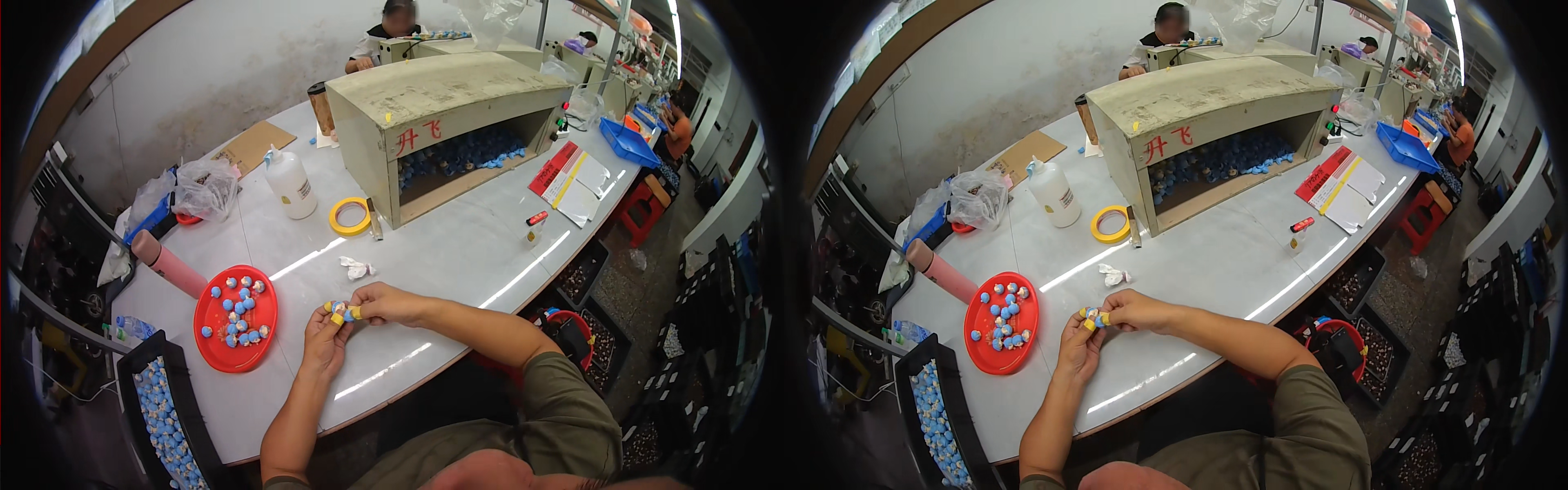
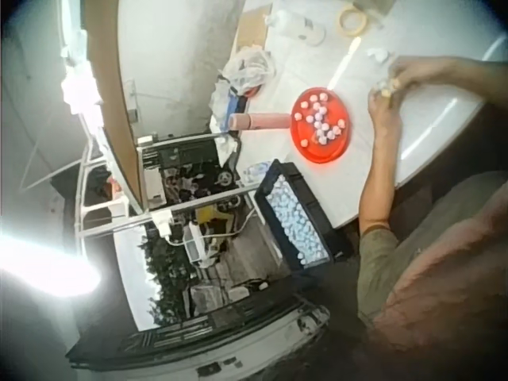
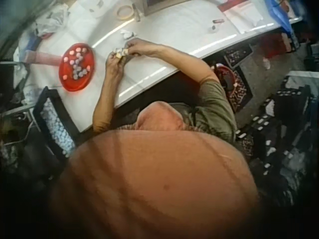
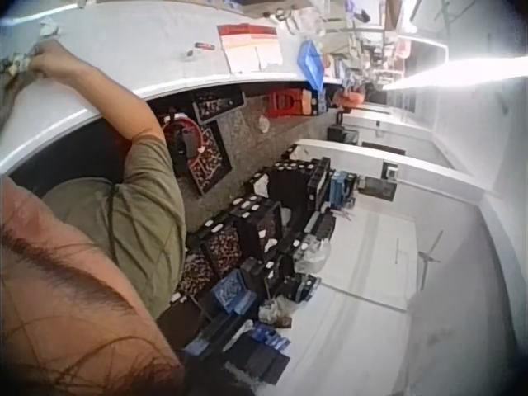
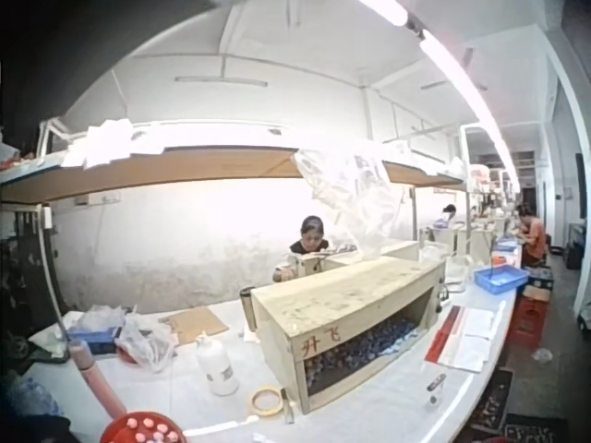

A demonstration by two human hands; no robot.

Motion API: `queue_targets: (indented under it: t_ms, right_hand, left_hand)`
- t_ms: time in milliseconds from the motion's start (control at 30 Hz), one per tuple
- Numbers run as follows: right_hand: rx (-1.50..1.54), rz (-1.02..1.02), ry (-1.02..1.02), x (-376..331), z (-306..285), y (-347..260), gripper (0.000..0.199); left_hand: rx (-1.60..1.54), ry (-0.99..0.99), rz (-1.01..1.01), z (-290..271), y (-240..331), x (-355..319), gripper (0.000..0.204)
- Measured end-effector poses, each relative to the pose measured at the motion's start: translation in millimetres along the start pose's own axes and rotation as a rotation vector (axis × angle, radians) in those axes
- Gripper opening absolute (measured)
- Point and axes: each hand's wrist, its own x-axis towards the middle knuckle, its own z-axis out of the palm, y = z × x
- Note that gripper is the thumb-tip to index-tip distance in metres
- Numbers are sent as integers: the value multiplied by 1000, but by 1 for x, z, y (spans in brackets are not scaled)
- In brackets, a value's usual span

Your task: The person assembles small decorative balls by hand, picking up blue spheres and yellow caps from a table and a wooden box. They press the caps onto the spheres and place the finished items into a red tray. The process is repetitive and performed one at a time.

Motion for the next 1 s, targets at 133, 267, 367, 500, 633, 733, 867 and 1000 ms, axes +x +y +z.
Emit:
queue_targets:
  t_ms: [133,267,367,500,633,733,867,1000]
  right_hand:
    - [-142,-64,261,11,23,-5,11]
    - [-631,-488,496,12,33,18,18]
    - [-961,-772,583,11,36,25,25]
    - [-854,-717,546,8,35,25,29]
    - [-789,-590,522,15,27,26,32]
    - [-624,-520,449,17,15,23,30]
    - [-270,-343,241,19,-9,26,27]
    - [-337,-286,214,16,-9,17,28]
  left_hand:
    - [-14,8,1,-14,1,6,23]
    - [-61,44,-21,-18,-1,9,21]
    - [-105,50,-19,-17,-2,10,20]
    - [-58,13,5,-21,-6,14,23]
    - [-91,-7,-40,-9,2,4,22]
    - [-159,-21,-124,-13,8,2,23]
    - [-39,-37,-138,-16,1,7,25]
    - [-22,-101,-133,-19,1,7,27]
